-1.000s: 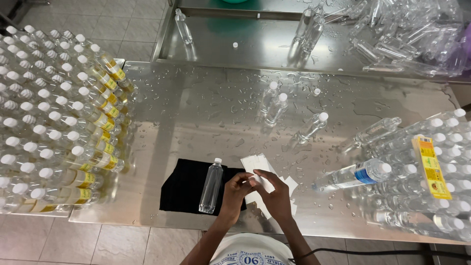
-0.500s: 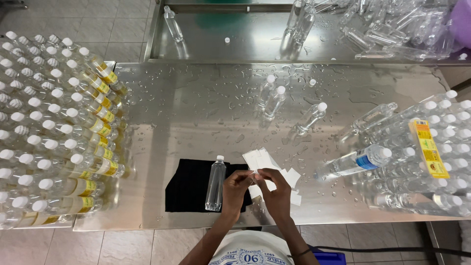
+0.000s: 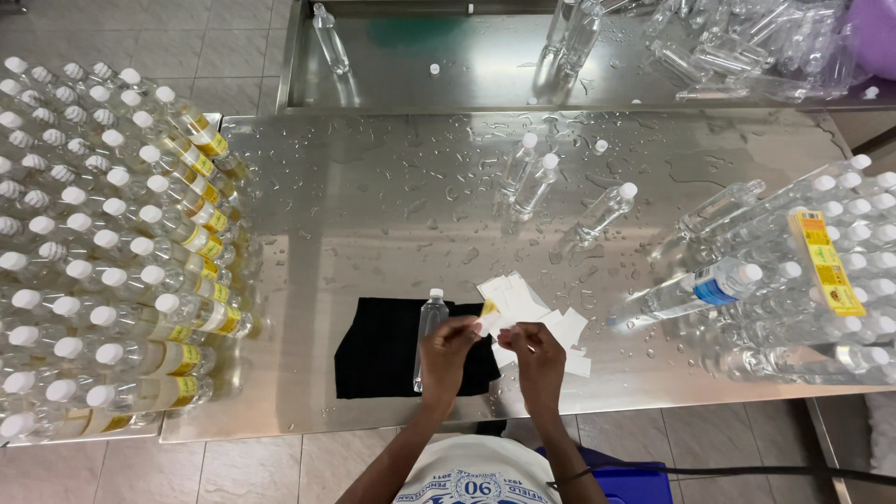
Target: The person applies yellow labels to clear plastic bottles on a stainless steel table. They pick up a bottle, wrap a label around it, and place it in a row with other labeled bottles. The person also organizes the bottles and discards used label backing paper into a blue bin.
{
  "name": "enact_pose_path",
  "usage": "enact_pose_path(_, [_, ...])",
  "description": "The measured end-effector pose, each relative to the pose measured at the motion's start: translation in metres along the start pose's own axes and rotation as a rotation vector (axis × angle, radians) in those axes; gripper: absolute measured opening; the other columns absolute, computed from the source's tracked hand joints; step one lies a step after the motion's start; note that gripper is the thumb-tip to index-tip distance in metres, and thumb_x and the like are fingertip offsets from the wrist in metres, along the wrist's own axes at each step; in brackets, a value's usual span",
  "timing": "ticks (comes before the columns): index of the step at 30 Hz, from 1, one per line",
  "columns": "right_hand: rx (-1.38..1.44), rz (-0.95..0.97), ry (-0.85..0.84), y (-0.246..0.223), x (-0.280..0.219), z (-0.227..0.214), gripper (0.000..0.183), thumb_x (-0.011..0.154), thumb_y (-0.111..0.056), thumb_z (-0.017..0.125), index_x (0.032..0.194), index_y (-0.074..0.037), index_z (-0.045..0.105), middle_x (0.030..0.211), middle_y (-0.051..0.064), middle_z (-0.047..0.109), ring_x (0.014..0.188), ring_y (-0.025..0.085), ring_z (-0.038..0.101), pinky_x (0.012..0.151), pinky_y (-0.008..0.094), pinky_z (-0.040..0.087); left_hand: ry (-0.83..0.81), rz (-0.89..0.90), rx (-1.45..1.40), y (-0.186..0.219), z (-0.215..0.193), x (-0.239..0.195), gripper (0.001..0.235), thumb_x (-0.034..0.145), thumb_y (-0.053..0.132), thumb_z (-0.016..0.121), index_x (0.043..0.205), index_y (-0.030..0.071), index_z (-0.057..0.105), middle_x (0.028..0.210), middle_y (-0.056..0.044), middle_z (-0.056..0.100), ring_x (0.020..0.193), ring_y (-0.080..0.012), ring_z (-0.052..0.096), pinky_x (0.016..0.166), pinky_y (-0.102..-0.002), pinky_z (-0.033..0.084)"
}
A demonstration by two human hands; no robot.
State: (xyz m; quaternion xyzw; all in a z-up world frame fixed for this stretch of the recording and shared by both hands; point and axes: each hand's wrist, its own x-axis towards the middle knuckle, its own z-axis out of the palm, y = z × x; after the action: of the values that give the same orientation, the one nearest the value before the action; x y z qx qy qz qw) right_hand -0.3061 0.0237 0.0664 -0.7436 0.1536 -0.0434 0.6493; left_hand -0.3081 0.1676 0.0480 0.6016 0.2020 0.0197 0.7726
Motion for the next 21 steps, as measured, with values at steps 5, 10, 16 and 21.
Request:
enact_pose_path(5, [0.324,0.360,-0.150,0.050,-0.015,-0.010,0.018,0.098,-0.011,0.071,0.091,0.005,0.072,0.087,0.021,0.076,0.081,0.030,0.075,0.079,0.043,0.067,0.143,-0.078,-0.207,-0.002,-0.034,0.014,0.016,0.100,0.004,0.073,0.115,0.004,0.077,0.089,-0.004,0.069,0.086,-0.0132,0.067,0.085,-0.033,0.062])
enact_pose_path(10, [-0.164,0.113,-0.106,0.019,-0.015,-0.009,0.033,0.105,-0.032,0.064,0.114,-0.005,0.080,0.104,0.011,0.087,0.094,0.022,0.081,0.086,0.034,0.066,-0.121,0.087,0.073,0.012,-0.058,0.008,0.024,0.101,0.018,0.078,0.122,0.010,0.085,0.102,0.000,0.082,0.081,-0.0064,0.064,0.076,-0.023,0.051])
enact_pose_path(16, [-0.199,0.038,-0.372,-0.003,-0.017,0.019,0.029,0.100,-0.033,0.081,0.119,-0.012,0.087,0.110,0.014,0.086,0.111,0.030,0.080,0.104,0.048,0.059,-0.294,0.106,0.098,-0.009,-0.083,0.015,0.042,0.100,0.023,0.084,0.141,0.012,0.078,0.103,-0.012,0.077,0.105,-0.0191,0.072,0.098,-0.044,0.058])
enact_pose_path(21, [-0.174,0.067,-0.357,0.022,-0.025,0.027,0.025,0.102,-0.027,0.080,0.117,-0.007,0.086,0.098,0.018,0.085,0.101,0.028,0.081,0.100,0.050,0.061,-0.257,0.154,0.121,0.005,-0.083,0.008,0.042,0.098,0.022,0.085,0.138,0.012,0.077,0.111,-0.012,0.080,0.113,-0.0268,0.075,0.102,-0.048,0.056])
